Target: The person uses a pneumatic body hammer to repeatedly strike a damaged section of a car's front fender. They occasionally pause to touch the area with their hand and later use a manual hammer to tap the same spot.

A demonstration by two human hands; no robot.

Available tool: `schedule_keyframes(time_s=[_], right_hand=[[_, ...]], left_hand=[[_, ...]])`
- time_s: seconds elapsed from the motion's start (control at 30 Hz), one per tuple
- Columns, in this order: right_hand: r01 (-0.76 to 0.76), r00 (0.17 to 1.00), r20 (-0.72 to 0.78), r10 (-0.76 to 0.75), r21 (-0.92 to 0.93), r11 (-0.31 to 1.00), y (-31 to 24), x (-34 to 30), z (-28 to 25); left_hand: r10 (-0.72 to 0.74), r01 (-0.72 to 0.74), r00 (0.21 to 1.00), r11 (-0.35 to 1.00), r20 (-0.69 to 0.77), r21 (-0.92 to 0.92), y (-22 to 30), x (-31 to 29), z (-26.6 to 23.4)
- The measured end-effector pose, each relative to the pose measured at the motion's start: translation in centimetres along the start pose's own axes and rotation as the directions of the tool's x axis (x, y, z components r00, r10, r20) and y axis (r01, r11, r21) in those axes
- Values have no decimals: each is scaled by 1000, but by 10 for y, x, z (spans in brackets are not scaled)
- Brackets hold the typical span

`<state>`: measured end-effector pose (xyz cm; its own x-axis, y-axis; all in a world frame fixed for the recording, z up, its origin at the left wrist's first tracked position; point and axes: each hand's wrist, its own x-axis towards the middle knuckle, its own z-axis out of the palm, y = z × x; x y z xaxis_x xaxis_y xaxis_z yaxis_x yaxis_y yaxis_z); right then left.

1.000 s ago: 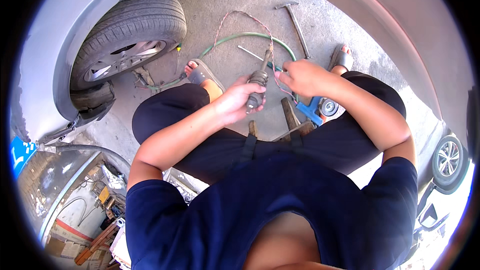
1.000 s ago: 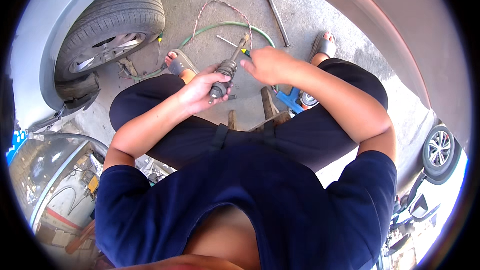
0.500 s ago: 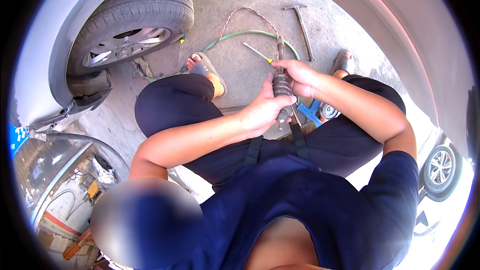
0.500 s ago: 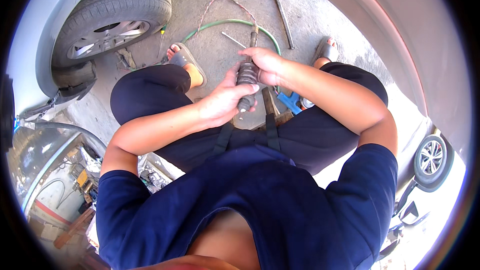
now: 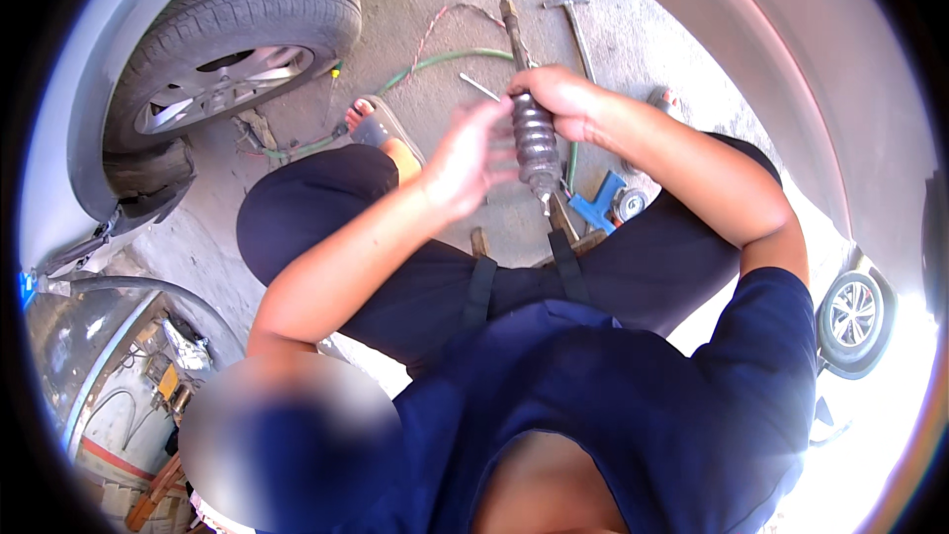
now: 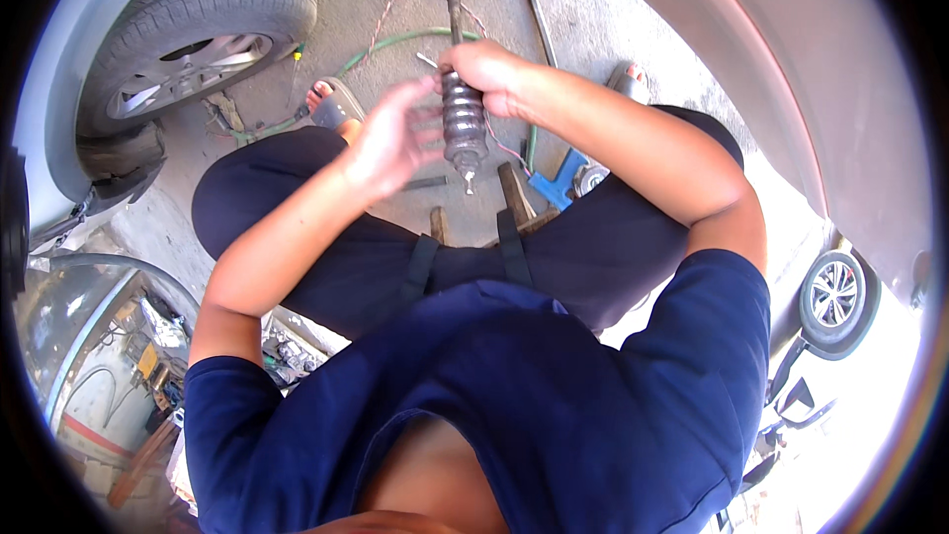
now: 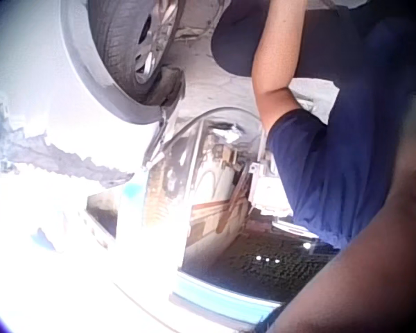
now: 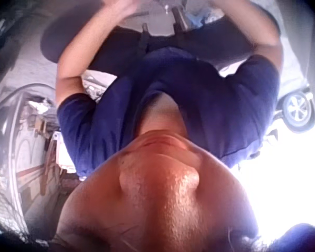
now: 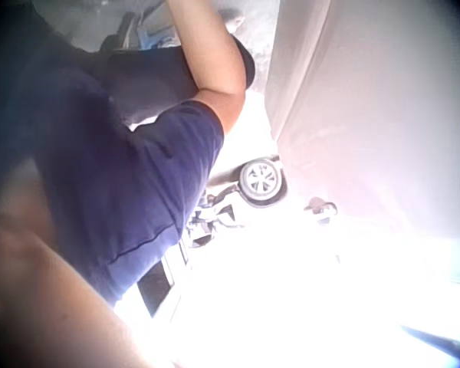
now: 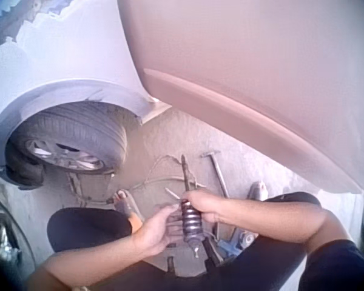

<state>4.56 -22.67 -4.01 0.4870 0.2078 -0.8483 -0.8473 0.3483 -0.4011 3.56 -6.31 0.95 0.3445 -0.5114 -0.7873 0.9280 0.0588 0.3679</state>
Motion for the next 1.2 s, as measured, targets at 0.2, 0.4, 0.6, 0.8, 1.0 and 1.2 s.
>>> schedule_keyframes(time_s=[0.2, 0.4, 0.6, 0.8, 1.0, 1.2], right_hand=[[41, 988, 144, -50, 63, 997, 6, -38, 14], [380, 904, 342, -257, -365, 850, 6, -65, -9], [232, 895, 203, -397, -972, 25, 29, 4, -128], [78, 984, -28, 178, -823, -562, 122, 88, -173], [260, 923, -68, 380, -616, -743, 128, 129, -137], [210, 903, -180, 389, -606, -768, 153, 117, -139]], left_hand=[[-100, 106, 991, 993, 90, -58, 12, 27, -16], [-121, 120, 992, 992, 32, 27, 9, 28, -25], [-221, 263, 958, 930, -180, 258, -8, 32, -42], [-317, 322, 941, 946, -115, 34, -16, 41, -92], [-195, 190, 978, 979, -73, -68, -19, 35, -74], [-85, 75, 979, 995, -183, -61, -27, 47, -63]])
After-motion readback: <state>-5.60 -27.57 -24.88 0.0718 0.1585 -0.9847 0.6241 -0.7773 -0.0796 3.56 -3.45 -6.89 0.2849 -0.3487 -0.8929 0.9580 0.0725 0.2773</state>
